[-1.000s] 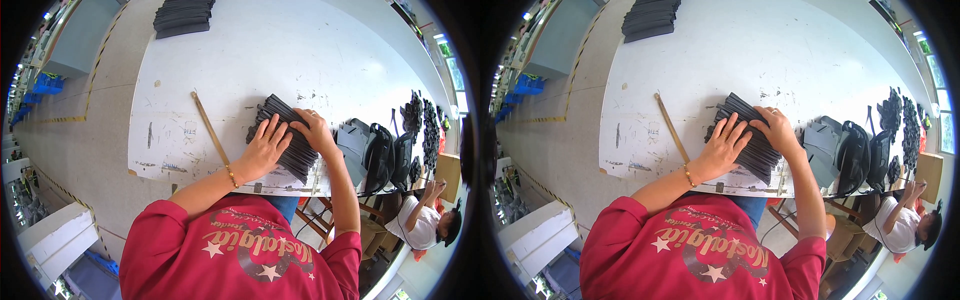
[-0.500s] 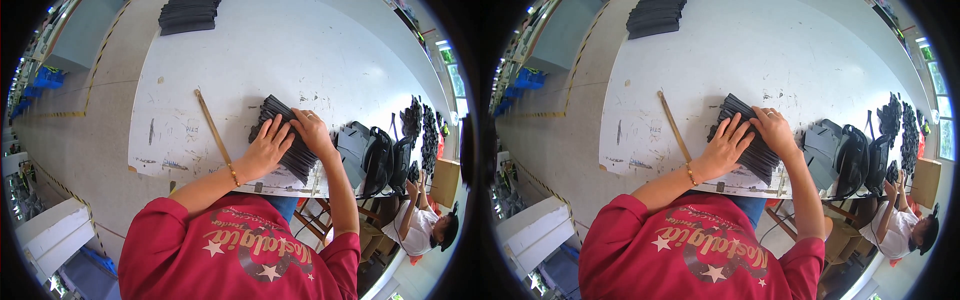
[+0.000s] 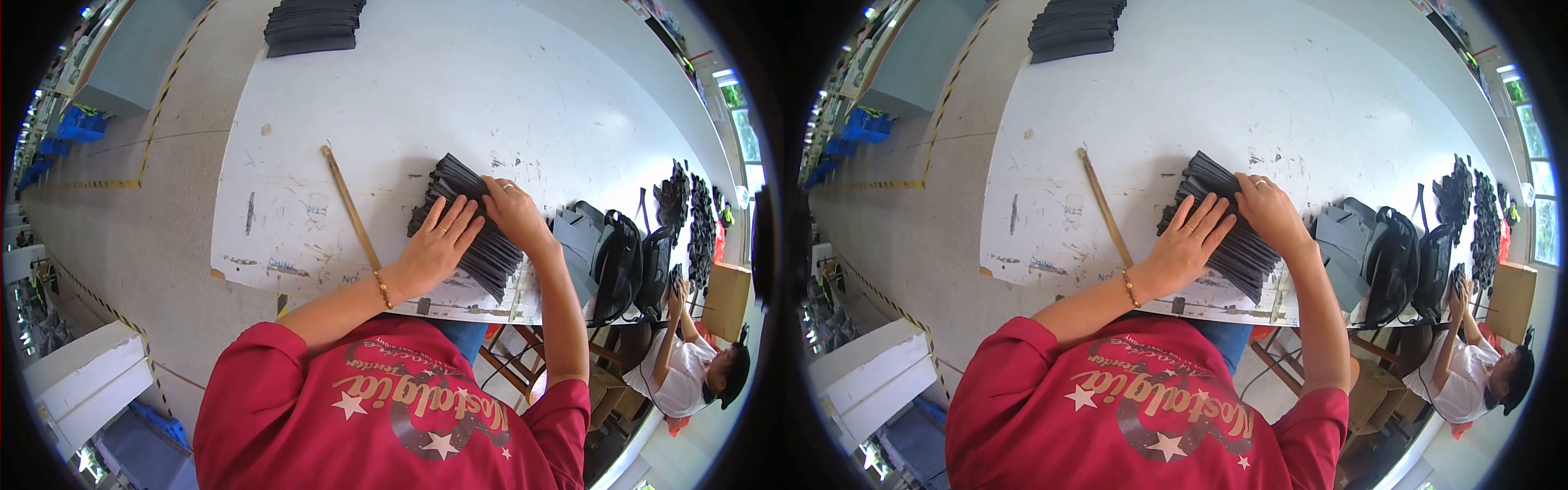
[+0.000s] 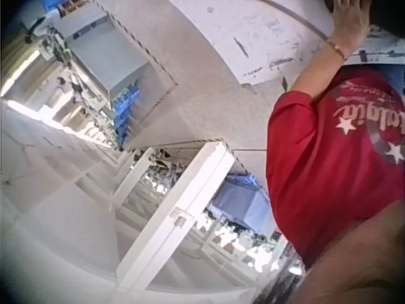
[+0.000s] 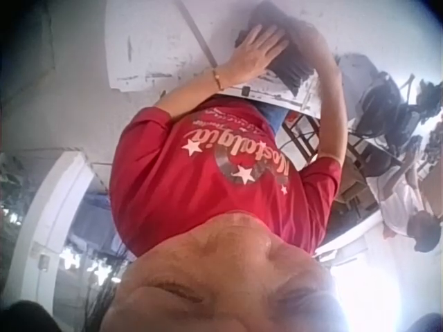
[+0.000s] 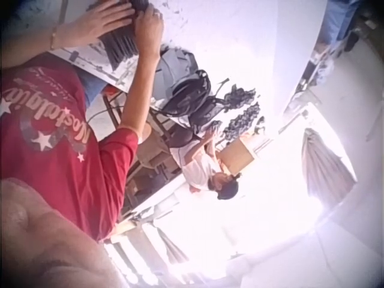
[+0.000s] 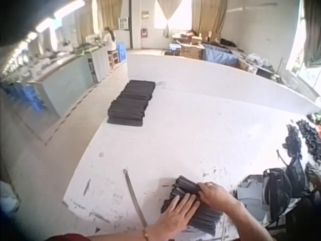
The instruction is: Sorting and inspecting gray foam strips on a white workbench.
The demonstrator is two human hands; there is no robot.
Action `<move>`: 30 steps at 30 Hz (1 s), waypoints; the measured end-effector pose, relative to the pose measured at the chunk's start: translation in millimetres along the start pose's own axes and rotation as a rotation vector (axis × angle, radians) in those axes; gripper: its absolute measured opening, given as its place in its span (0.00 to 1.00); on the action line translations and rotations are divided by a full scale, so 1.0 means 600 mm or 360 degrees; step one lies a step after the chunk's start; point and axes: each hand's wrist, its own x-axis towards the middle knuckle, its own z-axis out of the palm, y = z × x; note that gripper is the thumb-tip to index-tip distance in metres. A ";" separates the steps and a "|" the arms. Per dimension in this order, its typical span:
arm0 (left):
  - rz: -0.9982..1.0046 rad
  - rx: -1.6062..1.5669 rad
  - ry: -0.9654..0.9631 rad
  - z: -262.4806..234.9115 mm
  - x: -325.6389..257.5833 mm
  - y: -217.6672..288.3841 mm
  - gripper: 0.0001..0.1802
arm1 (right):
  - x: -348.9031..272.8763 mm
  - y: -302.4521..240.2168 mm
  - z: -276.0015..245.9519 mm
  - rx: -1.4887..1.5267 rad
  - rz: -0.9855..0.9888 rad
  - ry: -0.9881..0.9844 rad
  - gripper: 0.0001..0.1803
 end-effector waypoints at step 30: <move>-0.0428 -0.0307 0.0320 -0.002 -0.001 -0.022 0.74 | -0.045 -0.029 0.036 0.0038 0.0265 0.0184 0.34</move>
